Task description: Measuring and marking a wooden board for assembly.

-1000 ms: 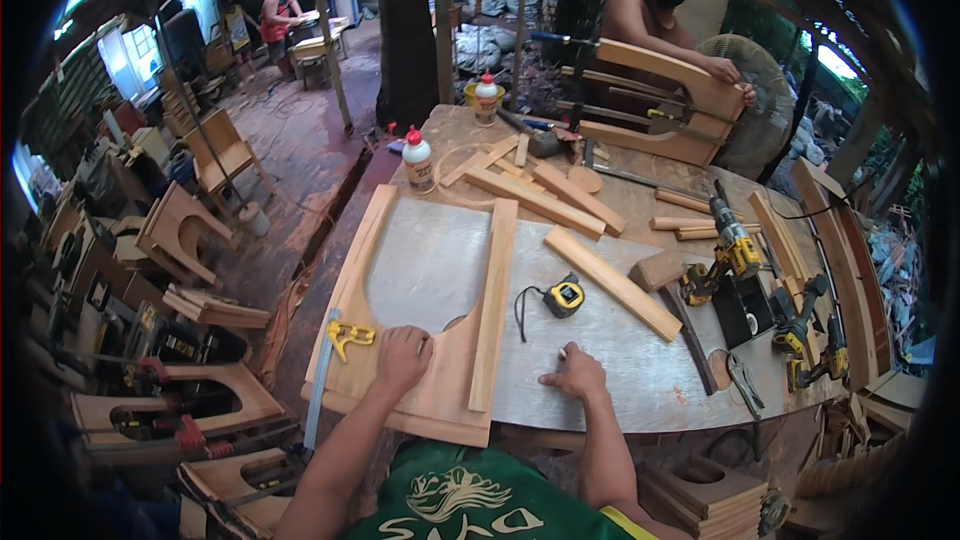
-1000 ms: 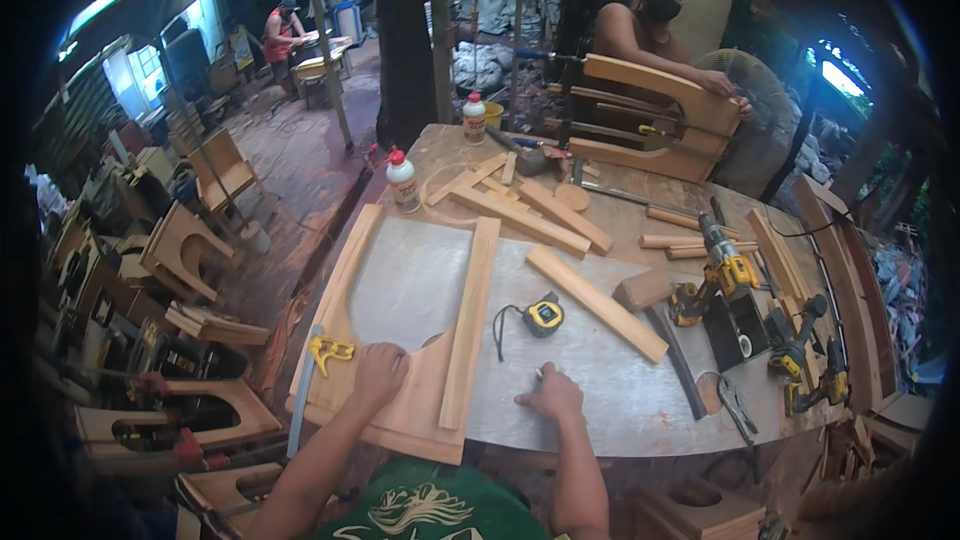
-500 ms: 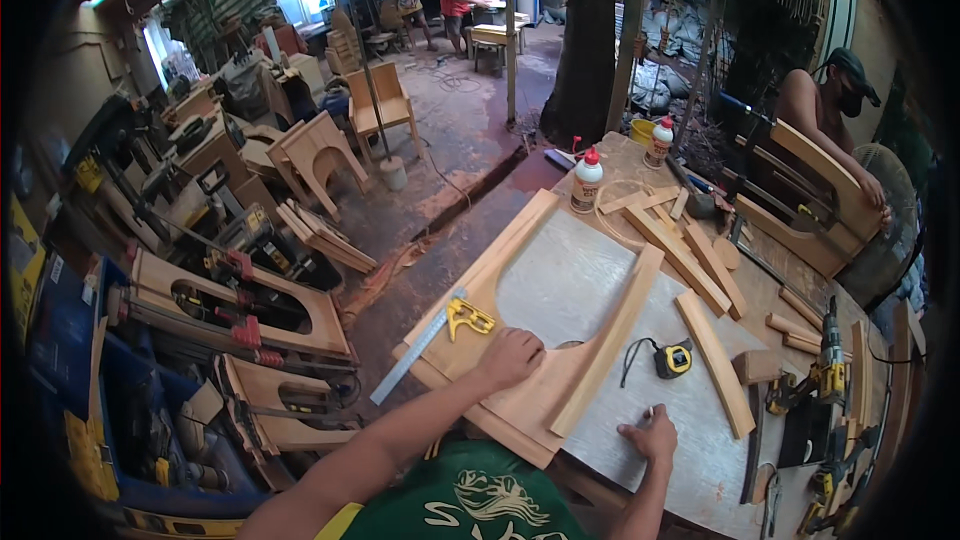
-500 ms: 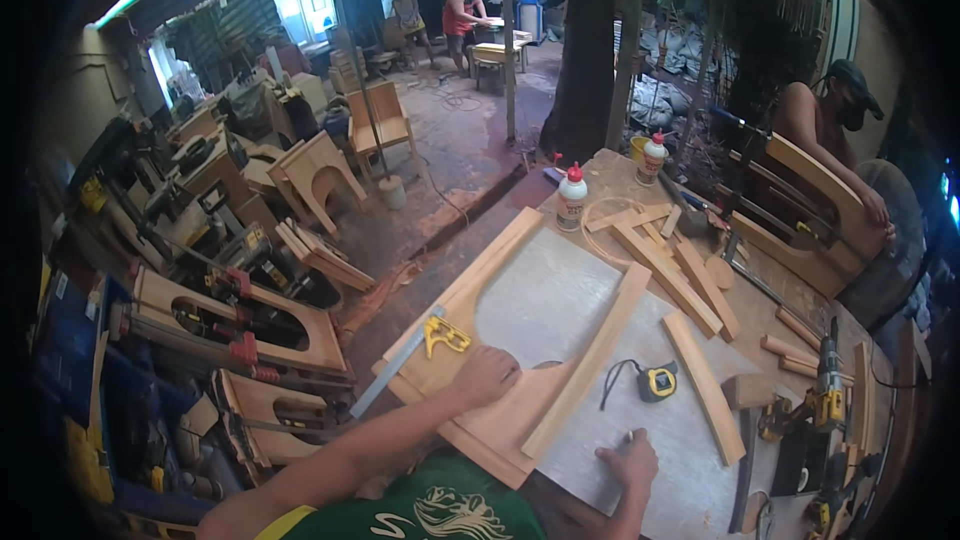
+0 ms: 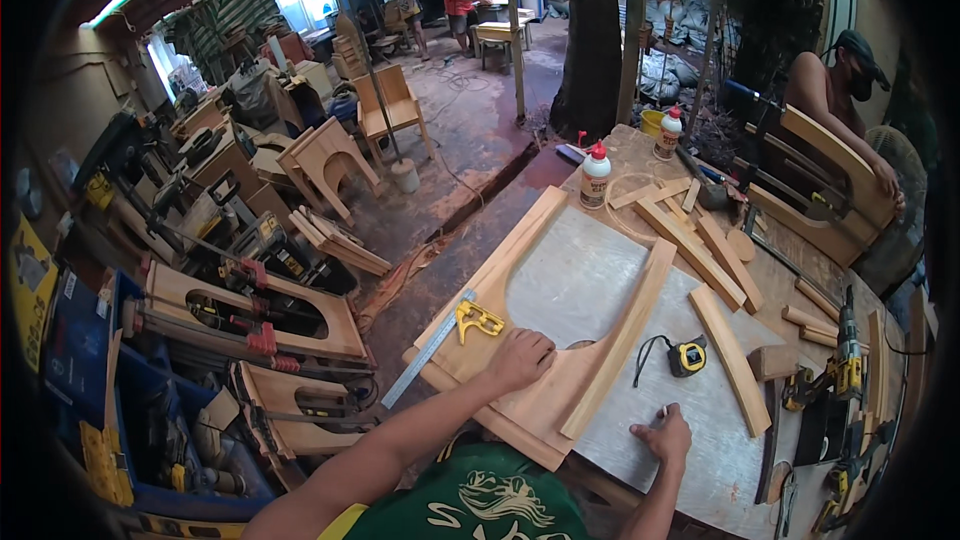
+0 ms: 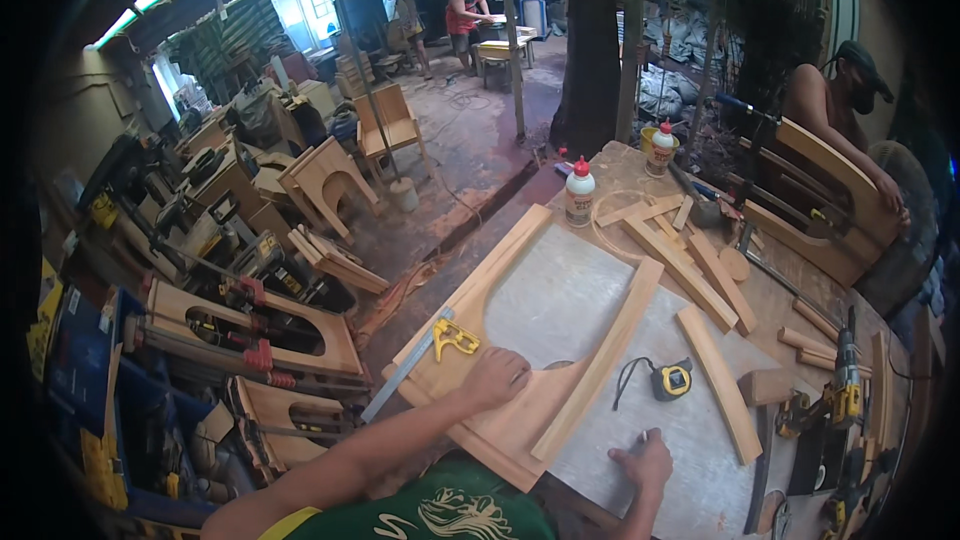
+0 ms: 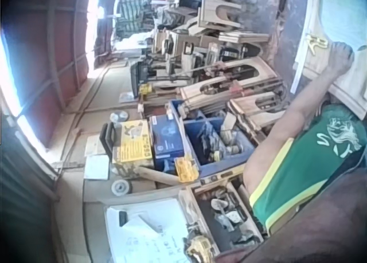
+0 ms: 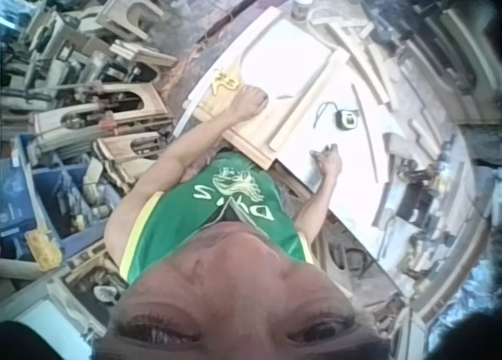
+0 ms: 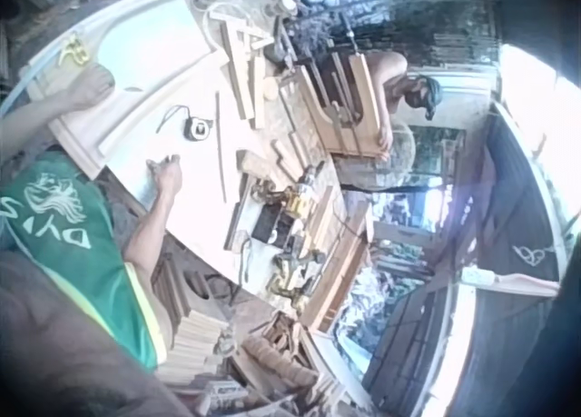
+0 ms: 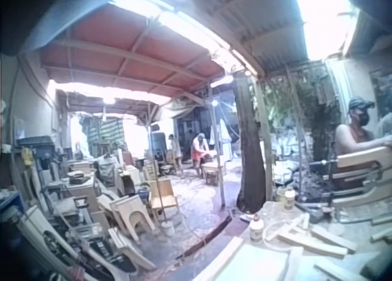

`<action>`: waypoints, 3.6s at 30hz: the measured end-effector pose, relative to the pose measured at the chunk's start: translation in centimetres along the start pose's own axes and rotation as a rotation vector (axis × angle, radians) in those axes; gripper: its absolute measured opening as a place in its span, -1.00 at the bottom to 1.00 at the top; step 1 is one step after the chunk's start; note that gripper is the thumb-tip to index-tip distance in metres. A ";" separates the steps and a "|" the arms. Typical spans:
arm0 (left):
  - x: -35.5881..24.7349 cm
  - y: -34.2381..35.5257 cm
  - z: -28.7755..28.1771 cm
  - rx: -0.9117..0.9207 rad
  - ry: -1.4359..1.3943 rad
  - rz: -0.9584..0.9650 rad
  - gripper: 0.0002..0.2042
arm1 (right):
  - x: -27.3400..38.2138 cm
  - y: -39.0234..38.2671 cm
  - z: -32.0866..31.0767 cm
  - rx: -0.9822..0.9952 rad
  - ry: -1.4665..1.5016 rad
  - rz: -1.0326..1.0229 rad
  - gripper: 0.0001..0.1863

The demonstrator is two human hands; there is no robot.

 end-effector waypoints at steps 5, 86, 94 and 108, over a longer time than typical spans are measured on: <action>0.3 0.1 0.2 0.022 -0.001 -0.017 -0.84 | 0.0 0.2 0.1 0.007 0.005 0.000 -0.15; 0.7 0.3 1.1 0.090 0.062 -0.015 -0.77 | 0.2 0.1 -0.1 0.000 0.007 0.001 -0.17; 0.7 0.4 1.2 0.108 0.061 -0.015 -0.77 | 0.2 0.2 -0.3 -0.013 0.006 -0.008 -0.17; 0.6 0.3 1.3 0.142 0.068 -0.045 -0.75 | -0.4 0.6 0.2 -0.074 0.036 -0.022 -0.20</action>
Point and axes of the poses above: each hand's wrist, its own y-axis towards the middle knuckle, its own z-axis out of the palm, x = y × z, the point moved 8 cm from there along y, towards the middle knuckle, and after that the axes turned 8 degrees about -y, right-handed, at the moved point
